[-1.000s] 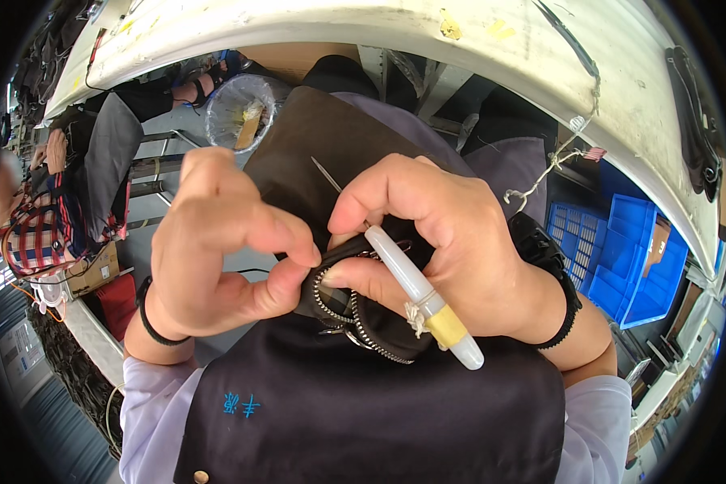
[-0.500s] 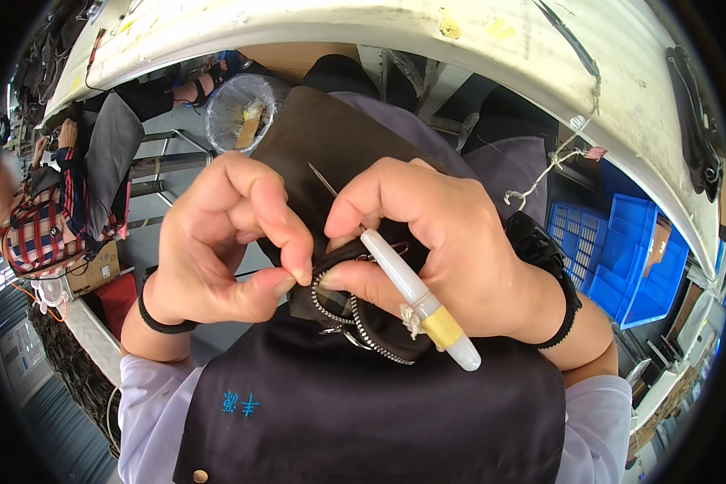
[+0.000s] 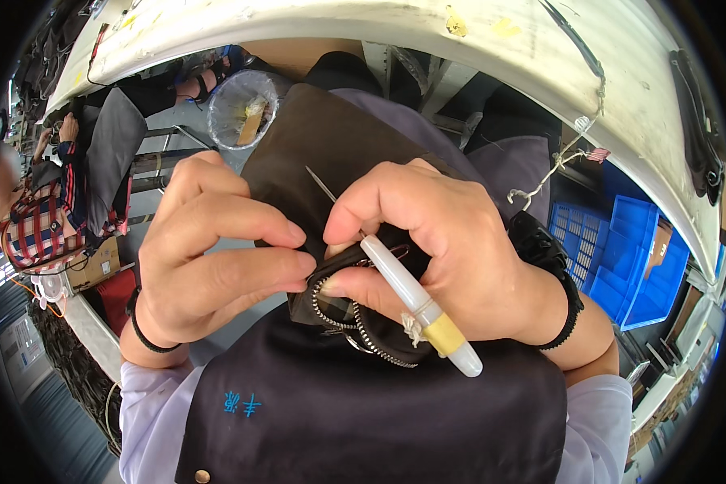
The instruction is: Inspecting and trimming threads on small pouches or bags in a workshop.
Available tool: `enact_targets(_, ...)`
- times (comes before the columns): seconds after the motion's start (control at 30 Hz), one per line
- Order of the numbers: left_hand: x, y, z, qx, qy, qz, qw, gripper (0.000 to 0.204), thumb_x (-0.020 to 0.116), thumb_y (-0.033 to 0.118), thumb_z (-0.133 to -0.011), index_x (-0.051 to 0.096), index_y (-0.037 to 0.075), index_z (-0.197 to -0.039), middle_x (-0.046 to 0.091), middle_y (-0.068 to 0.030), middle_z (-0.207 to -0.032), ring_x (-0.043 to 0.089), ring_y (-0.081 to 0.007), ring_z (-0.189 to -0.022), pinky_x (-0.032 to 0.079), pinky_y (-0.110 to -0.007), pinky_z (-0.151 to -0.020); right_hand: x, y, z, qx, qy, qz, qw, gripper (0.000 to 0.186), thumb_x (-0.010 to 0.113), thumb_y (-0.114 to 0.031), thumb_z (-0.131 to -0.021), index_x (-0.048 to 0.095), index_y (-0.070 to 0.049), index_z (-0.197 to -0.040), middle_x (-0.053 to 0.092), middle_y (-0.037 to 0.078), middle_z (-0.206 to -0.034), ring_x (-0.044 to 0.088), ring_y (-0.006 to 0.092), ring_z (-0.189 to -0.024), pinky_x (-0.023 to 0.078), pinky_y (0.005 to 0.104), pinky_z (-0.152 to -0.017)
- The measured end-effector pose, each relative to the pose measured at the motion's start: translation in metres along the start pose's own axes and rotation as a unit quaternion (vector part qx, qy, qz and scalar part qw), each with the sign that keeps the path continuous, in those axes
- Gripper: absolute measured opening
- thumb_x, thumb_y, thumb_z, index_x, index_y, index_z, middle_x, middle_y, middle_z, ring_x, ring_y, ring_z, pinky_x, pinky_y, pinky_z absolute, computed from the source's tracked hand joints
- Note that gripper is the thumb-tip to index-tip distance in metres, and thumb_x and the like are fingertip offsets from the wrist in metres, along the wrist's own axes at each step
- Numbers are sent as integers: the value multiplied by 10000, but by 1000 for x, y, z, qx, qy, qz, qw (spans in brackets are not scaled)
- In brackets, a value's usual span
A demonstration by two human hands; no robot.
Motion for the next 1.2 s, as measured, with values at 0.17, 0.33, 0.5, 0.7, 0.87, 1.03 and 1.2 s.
enact_targets(0.17,5,-4,-3,19,3,28,999,208,781,224,-664,703,97,-810,639,-6,-902,480,-210,-745,372,-359,-641,1,1,-1,-15,-2,10,1000,332,828,-117,-727,580,-62,-940,668,39,-872,583,151,-765,442,262,-714)
enact_targets(0.33,7,-5,-10,48,-2,27,998,181,748,215,-689,665,73,-764,623,-15,-866,484,-221,-712,373,-369,-651,2,0,-1,-20,0,11,1000,353,839,-141,-719,576,-63,-940,657,41,-866,588,159,-758,442,257,-706)
enact_targets(0.5,15,-10,-12,72,-6,39,997,128,698,158,-735,594,86,-749,588,-28,-823,519,-211,-693,358,-363,-663,2,1,-3,-42,-6,26,999,385,855,-161,-699,567,-64,-935,639,41,-857,587,168,-746,442,255,-702)
enact_targets(0.7,21,-14,-10,57,-14,69,996,113,674,121,-751,564,103,-765,574,-11,-814,541,-193,-690,325,-349,-672,2,5,-2,-40,-9,20,999,402,853,-165,-708,546,-59,-945,632,44,-862,586,164,-743,441,254,-700)
enact_targets(0.87,26,-17,-6,21,0,120,993,130,680,136,-778,552,116,-784,570,-2,-800,533,-184,-678,332,-348,-677,3,6,-5,-17,-17,-27,999,443,838,-136,-729,493,-50,-992,626,47,-866,601,138,-772,444,235,-708)
enact_targets(1.03,29,-23,-4,14,-10,170,985,133,665,162,-823,546,113,-790,569,-5,-797,529,-179,-674,344,-342,-698,3,5,-7,6,-20,-50,999,435,833,-114,-731,492,-49,-994,624,48,-871,612,135,-793,450,229,-722)
enact_targets(1.2,27,-27,-6,8,-37,198,979,149,656,189,-842,545,105,-791,564,-16,-795,529,-184,-696,350,-340,-689,4,6,-7,27,-17,-80,996,436,828,-91,-733,488,-43,-1001,623,53,-886,616,127,-811,459,232,-736)
Point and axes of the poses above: each hand's wrist, its own z-axis away from the middle knuckle, its own x-axis out of the palm, y = z × x, the point moved 2 cm from there along -z, towards the middle knuckle
